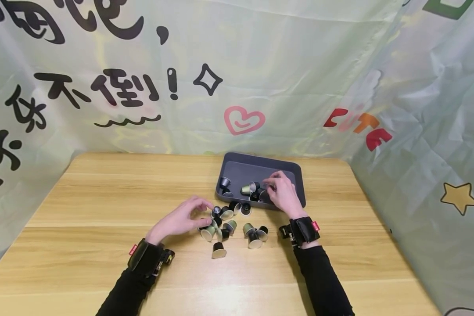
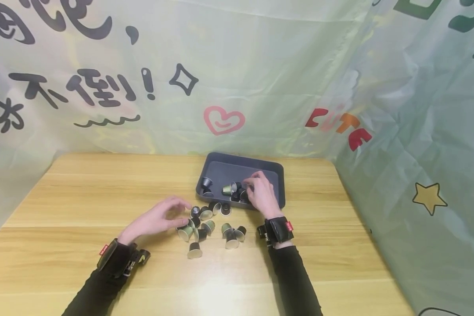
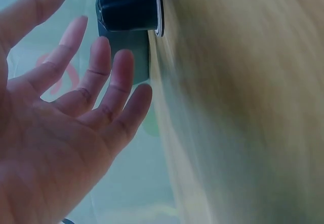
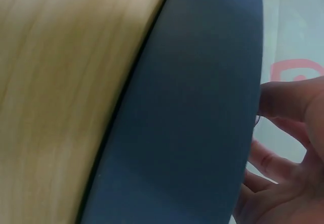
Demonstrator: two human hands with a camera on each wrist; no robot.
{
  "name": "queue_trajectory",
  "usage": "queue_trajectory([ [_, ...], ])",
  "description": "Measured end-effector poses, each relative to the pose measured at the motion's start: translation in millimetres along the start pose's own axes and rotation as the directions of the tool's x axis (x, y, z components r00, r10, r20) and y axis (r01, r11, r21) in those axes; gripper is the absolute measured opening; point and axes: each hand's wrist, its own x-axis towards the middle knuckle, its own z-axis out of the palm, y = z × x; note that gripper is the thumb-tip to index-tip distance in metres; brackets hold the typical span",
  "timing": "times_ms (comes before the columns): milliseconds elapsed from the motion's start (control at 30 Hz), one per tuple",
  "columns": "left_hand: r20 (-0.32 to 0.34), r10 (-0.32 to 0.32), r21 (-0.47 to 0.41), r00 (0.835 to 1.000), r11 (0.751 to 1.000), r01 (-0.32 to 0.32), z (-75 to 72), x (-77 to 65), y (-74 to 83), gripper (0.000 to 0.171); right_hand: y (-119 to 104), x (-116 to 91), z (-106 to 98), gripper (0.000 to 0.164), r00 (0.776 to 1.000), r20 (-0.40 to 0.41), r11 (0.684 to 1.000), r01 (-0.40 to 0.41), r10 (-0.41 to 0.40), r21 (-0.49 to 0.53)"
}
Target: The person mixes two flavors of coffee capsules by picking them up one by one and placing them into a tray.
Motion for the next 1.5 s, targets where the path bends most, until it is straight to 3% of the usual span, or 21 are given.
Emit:
queue_trajectory([
  [167, 0.024, -0.004, -0.023, 1.0, 1.0, 0.004, 0.0, -1.9, -1.2, 0.039, 0.7, -0.6, 1.8, 0.027, 1.0, 0.007, 1.0, -0.016, 0.016, -0.012],
  [300, 0.047, 0.005, -0.031, 0.999, 1.0, -0.004, -0.8, -2.9, -0.8, 0.039, -2.7, -5.3, 3.9, 0.027, 0.995, -0.098, 1.0, -0.006, 0.008, 0.021],
  [433, 0.064, 0.02, -0.045, 0.998, 0.999, -0.017, -1.7, -2.5, 0.4, 0.038, -8.6, -12.3, 5.3, 0.025, 0.976, -0.217, 0.997, 0.038, -0.024, 0.062],
  [567, 0.075, 0.022, -0.051, 0.997, 0.999, -0.018, -2.5, -2.3, 2.8, 0.04, -13.1, -17.5, 5.9, 0.023, 0.963, -0.264, 0.993, 0.077, -0.052, 0.085],
  [800, 0.101, 0.056, -0.019, 0.993, 0.998, -0.054, -0.9, -2.7, 5.7, 0.041, -14.6, -19.9, 6.0, 0.022, 0.966, -0.253, 0.991, 0.088, -0.06, 0.101],
  [1067, 0.129, 0.094, 0.082, 0.987, 0.991, -0.105, -0.8, -2.7, 12.6, 0.034, -13.0, -20.4, 7.5, 0.02, 0.965, -0.254, 0.99, 0.094, -0.065, 0.105],
  [1333, 0.177, 0.082, 0.232, 0.981, 0.965, -0.122, -1.2, -4.6, 19.0, 0.028, -13.0, -21.6, 7.8, 0.02, 0.965, -0.25, 0.988, 0.106, -0.076, 0.109],
  [1500, 0.175, 0.05, 0.273, 0.983, 0.957, -0.097, -0.4, -5.2, 20.2, 0.03, -14.1, -22.0, 7.8, 0.021, 0.968, -0.242, 0.988, 0.099, -0.068, 0.115],
])
